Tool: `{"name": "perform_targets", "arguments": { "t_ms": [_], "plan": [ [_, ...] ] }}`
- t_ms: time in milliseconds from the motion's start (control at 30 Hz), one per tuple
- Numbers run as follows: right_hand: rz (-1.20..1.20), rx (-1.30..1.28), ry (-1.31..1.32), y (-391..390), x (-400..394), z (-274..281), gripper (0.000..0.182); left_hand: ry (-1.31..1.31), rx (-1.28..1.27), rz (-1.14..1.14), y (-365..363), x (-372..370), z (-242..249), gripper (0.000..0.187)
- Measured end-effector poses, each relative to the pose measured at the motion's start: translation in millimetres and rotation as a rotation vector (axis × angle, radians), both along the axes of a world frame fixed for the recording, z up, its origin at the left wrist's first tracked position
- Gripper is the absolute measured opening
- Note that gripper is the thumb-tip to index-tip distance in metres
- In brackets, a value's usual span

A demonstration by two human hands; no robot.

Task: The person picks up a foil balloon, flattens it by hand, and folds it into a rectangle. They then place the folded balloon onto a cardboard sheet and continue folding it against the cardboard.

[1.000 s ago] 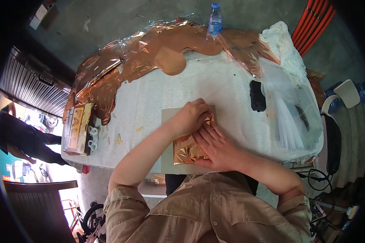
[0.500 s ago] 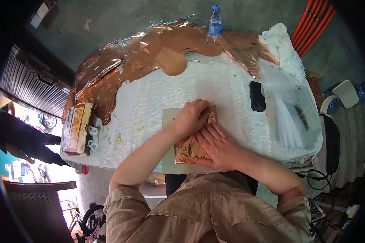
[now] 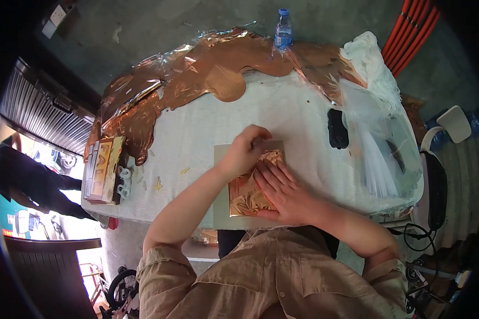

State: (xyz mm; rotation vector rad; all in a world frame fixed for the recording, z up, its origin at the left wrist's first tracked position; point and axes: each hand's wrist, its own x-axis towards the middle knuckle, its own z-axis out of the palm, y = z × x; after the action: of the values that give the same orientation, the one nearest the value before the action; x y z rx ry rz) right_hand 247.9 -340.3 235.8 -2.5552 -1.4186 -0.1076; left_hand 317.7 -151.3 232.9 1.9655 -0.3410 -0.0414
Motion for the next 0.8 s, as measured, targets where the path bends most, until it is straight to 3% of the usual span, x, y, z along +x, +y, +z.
{"name": "perform_targets", "arguments": {
  "t_ms": [67,133,167,233,267,333,367,433,800],
  "plan": [
    [-0.001,0.018,-0.02,-0.2,0.4,1.2,0.082,0.115,-0.088,0.048,14.0,1.1,4.3,0.016],
    [-0.001,0.008,-0.01,0.0,0.8,2.0,0.082,-0.266,0.175,-0.06,29.3,-4.4,21.0,0.025],
    [0.006,0.012,-0.007,-0.1,0.4,2.3,0.082,-0.263,0.179,-0.054,35.5,-12.9,25.0,0.025],
    [-0.004,-0.026,0.004,-0.4,0.4,3.3,0.083,-0.392,0.435,-0.201,41.7,-43.2,31.3,0.046],
    [0.0,-0.02,0.005,-0.5,1.1,3.6,0.083,-0.39,0.442,-0.199,40.4,-58.9,37.8,0.046],
    [-0.004,0.001,0.045,-1.0,0.7,3.0,0.084,-0.305,0.709,-0.239,37.4,-86.1,50.1,0.077],
    [0.0,0.003,0.051,-1.3,0.1,2.7,0.084,-0.298,0.711,-0.237,39.8,-90.4,43.7,0.077],
    [0.005,-0.004,-0.008,-2.3,0.6,3.4,0.084,-0.242,0.741,-0.27,44.4,-94.0,28.5,0.097],
    [-0.008,-0.011,0.09,-17.2,4.1,11.1,0.087,-0.203,0.774,-0.277,48.2,-95.3,20.1,0.104]
  ]
}}
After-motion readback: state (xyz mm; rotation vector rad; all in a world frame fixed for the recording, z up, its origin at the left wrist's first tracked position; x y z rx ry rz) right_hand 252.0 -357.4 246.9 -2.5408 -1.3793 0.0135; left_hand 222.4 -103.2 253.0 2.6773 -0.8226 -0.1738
